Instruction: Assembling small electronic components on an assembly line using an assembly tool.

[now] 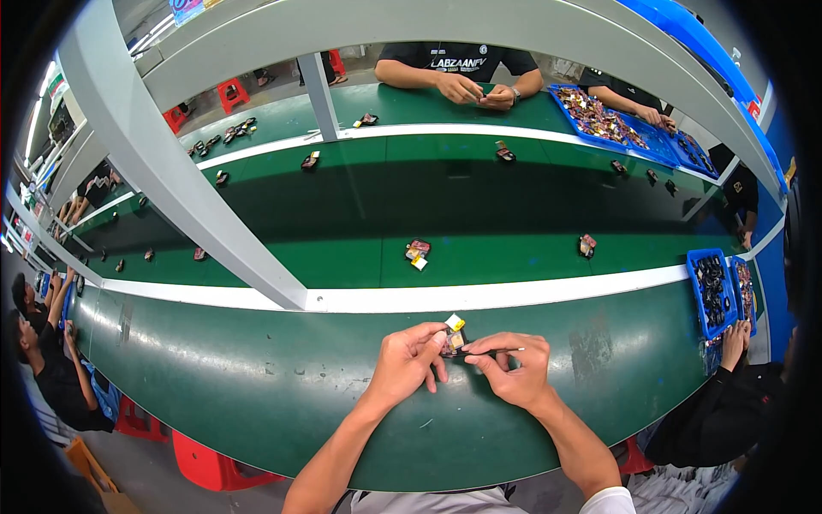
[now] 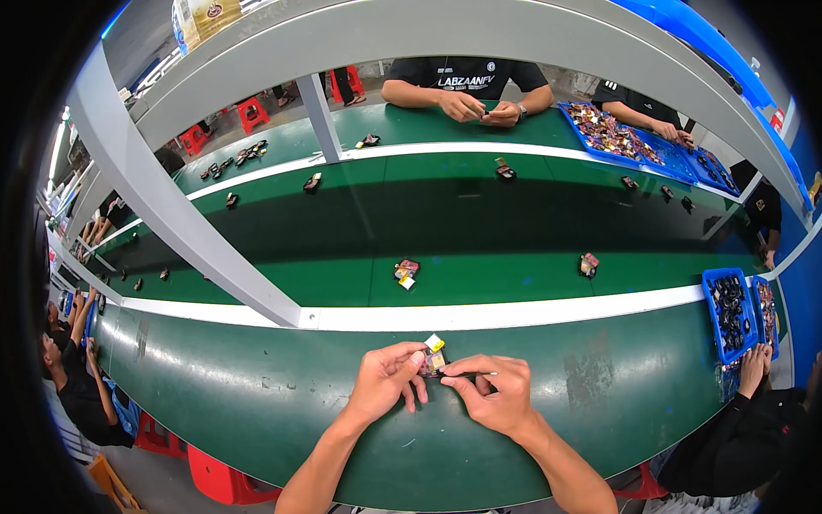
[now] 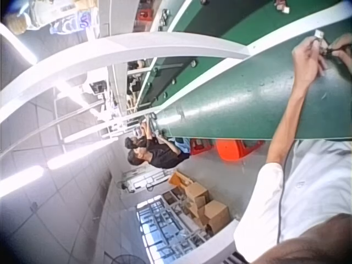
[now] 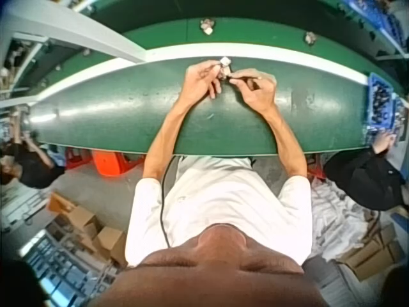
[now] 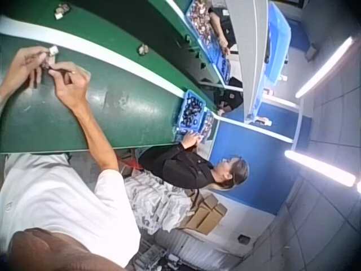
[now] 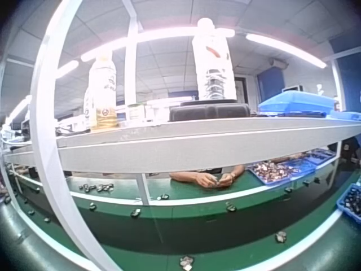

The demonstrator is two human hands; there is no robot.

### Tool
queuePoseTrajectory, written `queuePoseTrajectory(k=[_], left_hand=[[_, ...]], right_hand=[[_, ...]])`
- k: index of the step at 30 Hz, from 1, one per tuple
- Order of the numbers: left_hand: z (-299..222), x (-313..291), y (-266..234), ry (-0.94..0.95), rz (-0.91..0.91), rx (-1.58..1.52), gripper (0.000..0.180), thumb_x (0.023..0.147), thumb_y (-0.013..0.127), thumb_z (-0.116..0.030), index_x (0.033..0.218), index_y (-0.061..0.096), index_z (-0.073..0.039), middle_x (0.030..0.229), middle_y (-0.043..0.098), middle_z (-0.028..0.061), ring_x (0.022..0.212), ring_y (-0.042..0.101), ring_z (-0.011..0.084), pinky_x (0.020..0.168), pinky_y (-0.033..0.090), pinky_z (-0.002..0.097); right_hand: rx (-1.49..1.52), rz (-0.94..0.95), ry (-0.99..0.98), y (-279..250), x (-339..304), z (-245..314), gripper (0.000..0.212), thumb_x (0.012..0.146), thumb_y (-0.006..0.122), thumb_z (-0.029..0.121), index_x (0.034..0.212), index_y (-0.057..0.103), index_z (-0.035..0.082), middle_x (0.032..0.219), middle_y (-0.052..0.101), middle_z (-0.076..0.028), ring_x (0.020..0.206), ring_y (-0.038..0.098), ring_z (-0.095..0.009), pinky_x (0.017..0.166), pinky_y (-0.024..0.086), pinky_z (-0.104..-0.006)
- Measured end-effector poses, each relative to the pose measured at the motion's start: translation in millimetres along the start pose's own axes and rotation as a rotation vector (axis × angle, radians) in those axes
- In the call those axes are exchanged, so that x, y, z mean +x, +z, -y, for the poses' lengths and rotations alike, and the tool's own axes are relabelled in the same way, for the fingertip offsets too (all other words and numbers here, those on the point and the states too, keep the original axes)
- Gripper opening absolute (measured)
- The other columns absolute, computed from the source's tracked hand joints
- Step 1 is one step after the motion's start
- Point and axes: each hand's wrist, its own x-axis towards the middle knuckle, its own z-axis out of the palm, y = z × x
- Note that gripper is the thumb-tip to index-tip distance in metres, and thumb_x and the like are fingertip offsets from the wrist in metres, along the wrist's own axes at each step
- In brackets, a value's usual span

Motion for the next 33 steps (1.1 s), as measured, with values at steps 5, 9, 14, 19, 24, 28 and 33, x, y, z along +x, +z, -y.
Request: queuePoseTrajectory(k=[5, 9, 14, 19, 24, 28, 33], left_hand=[[4.6, 3.4, -5.3, -0.062, 0.024, -0.021, 0.03, 0.105, 0.055, -0.016, 0.118, 0.062, 0.01, 0.095, 0.069, 0.0145, 0.06, 0.068, 0.0187, 0.042, 0.053, 0.0263], [3.9, 1.3, -3.9, -0.064, 0.01, -0.047, 0.027, 0.103, 0.057, -0.015, 0.112, 0.066, 0.009, 0.092, 0.07, 0.0144, 0.057, 0.068, 0.0188, 0.041, 0.052, 0.026], [4.3, 2.7, -3.6, -0.088, -0.016, -0.082, 0.025, 0.102, 0.059, -0.013, 0.108, 0.068, 0.009, 0.087, 0.071, 0.0133, 0.054, 0.067, 0.0182, 0.04, 0.05, 0.0255], [5.4, 2.5, -1.3, -0.114, -0.049, -0.079, 0.023, 0.101, 0.06, -0.012, 0.107, 0.068, 0.009, 0.084, 0.071, 0.0121, 0.052, 0.066, 0.0171, 0.038, 0.048, 0.0248], [3.3, 1.2, 3.3, -0.099, -0.087, -0.006, 0.021, 0.1, 0.059, -0.009, 0.105, 0.068, 0.009, 0.079, 0.07, 0.0097, 0.051, 0.064, 0.0129, 0.039, 0.046, 0.0242], [5.1, 0.1, 7.0, -0.061, -0.106, 0.075, 0.021, 0.101, 0.06, -0.009, 0.106, 0.067, 0.009, 0.081, 0.07, 0.0102, 0.051, 0.063, 0.0125, 0.038, 0.046, 0.0247], [7.4, -1.1, 16.8, 0.055, -0.196, 0.356, 0.019, 0.101, 0.059, -0.01, 0.107, 0.066, 0.008, 0.075, 0.068, 0.0081, 0.05, 0.059, 0.0086, 0.037, 0.042, 0.0241]], right_hand=[[-0.023, 0.041, -0.011, -0.5, 1.1, 0.3, 0.015, 0.073, 0.082, -0.001, 0.083, 0.075, 0.007, 0.081, 0.077, -0.001, 0.041, 0.048, -0.008, 0.044, 0.036, -0.0246], [-0.047, 0.042, -0.093, -1.1, 2.7, 7.2, 0.015, 0.073, 0.082, -0.001, 0.081, 0.074, 0.009, 0.081, 0.078, 0.0, 0.046, 0.059, -0.009, 0.045, 0.037, -0.0244], [-0.06, 0.055, -0.096, -0.3, 1.9, 5.2, 0.015, 0.073, 0.081, -0.002, 0.081, 0.074, 0.009, 0.08, 0.077, 0.0, 0.049, 0.062, -0.01, 0.045, 0.038, -0.0244], [-0.067, 0.05, -0.123, 0.5, 1.5, 5.8, 0.015, 0.074, 0.08, -0.003, 0.081, 0.074, 0.009, 0.079, 0.077, 0.001, 0.051, 0.065, -0.01, 0.044, 0.038, -0.0246], [-0.083, 0.043, -0.138, 2.1, 0.7, 5.2, 0.015, 0.074, 0.079, -0.002, 0.081, 0.074, 0.01, 0.079, 0.077, 0.001, 0.051, 0.065, -0.01, 0.044, 0.037, -0.0249], [-0.103, 0.036, -0.141, 2.8, -0.6, 4.1, 0.015, 0.074, 0.079, -0.002, 0.081, 0.075, 0.01, 0.078, 0.077, 0.001, 0.051, 0.065, -0.011, 0.044, 0.037, -0.025], [-0.112, 0.005, -0.176, 5.8, -2.7, 0.2, 0.015, 0.072, 0.079, -0.003, 0.08, 0.076, 0.01, 0.08, 0.078, 0.001, 0.052, 0.066, -0.009, 0.045, 0.037, -0.0241]])
